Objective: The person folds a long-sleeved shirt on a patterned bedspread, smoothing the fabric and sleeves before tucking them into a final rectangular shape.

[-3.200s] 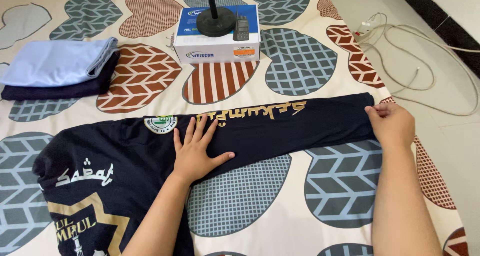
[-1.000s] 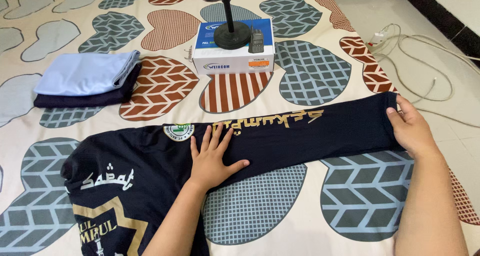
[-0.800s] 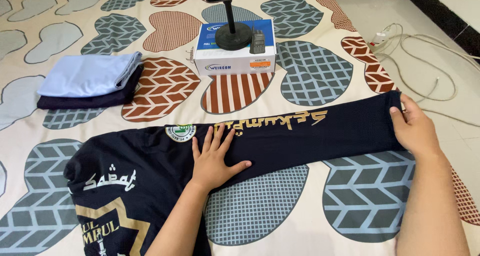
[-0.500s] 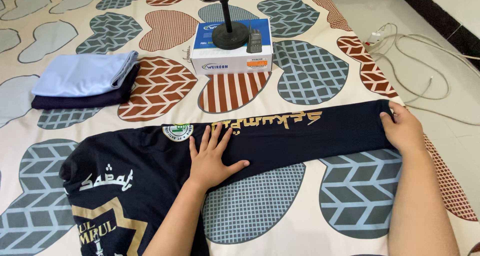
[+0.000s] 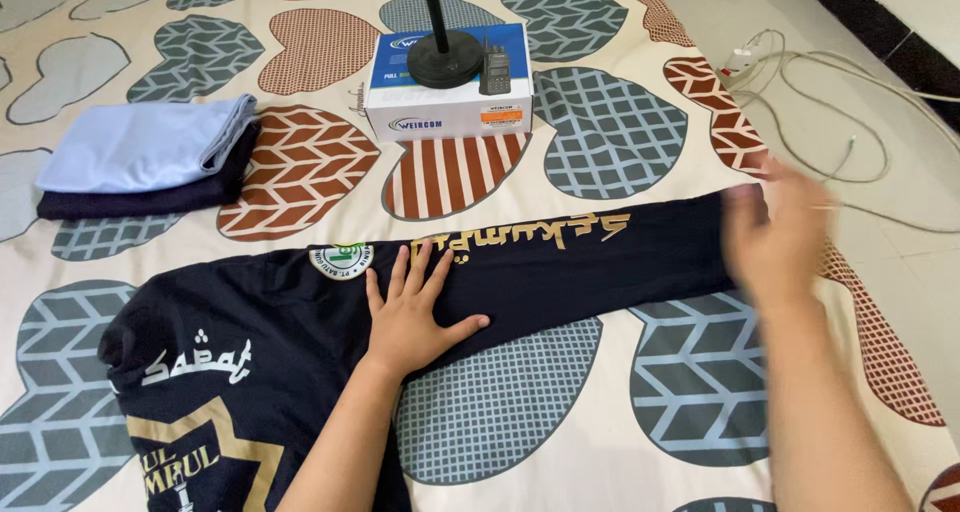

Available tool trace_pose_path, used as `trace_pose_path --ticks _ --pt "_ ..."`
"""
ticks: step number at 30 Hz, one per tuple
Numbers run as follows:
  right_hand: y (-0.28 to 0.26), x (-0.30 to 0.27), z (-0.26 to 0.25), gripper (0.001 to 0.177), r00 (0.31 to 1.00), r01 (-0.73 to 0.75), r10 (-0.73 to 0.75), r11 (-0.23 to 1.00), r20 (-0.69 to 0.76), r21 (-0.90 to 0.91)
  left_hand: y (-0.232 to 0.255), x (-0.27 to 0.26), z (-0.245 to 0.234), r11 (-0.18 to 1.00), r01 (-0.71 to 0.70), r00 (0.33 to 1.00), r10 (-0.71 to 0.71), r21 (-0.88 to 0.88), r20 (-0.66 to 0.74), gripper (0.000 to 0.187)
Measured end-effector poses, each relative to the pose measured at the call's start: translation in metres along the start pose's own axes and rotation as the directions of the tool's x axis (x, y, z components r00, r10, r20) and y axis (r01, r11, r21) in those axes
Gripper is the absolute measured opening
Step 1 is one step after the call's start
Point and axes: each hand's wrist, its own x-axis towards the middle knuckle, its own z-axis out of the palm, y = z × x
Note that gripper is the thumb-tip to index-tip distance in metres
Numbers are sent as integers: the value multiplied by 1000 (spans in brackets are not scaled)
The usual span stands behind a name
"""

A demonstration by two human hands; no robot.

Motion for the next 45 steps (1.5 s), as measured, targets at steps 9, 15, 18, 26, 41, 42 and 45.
trace_pose_path --ticks 9,15,18,26,41,42,45 --pt "-94 -30 58 80 604 180 61 961 795 -210 5 -2 -6 1000 4 1000 -4 18 -21 115" --pt "24 -11 42 80 631 -191 411 904 658 -382 5 -2 -8 999 29 999 -30 17 29 117" --pt "49 -14 44 81 520 -306 592 802 615 -513 4 -1 -9 1000 30 998 -30 8 51 117" --pt "71 -27 34 75 827 -488 529 843 190 -225 2 -2 -4 1000 12 1000 -12 -10 -1 112" --pt "-257 -14 136 47 788 138 -339 911 514 389 -207 -96 -92 933 324 766 -162 156 -622 49" --pt "-255 -20 147 47 789 141 -345 907 509 398 -225 -103 -94 930 330 762 -162 161 -626 49" --pt "-246 -34 165 40 823 202 -309 943 477 263 -265 -112 -92 860 508 768 -428 48 -476 51"
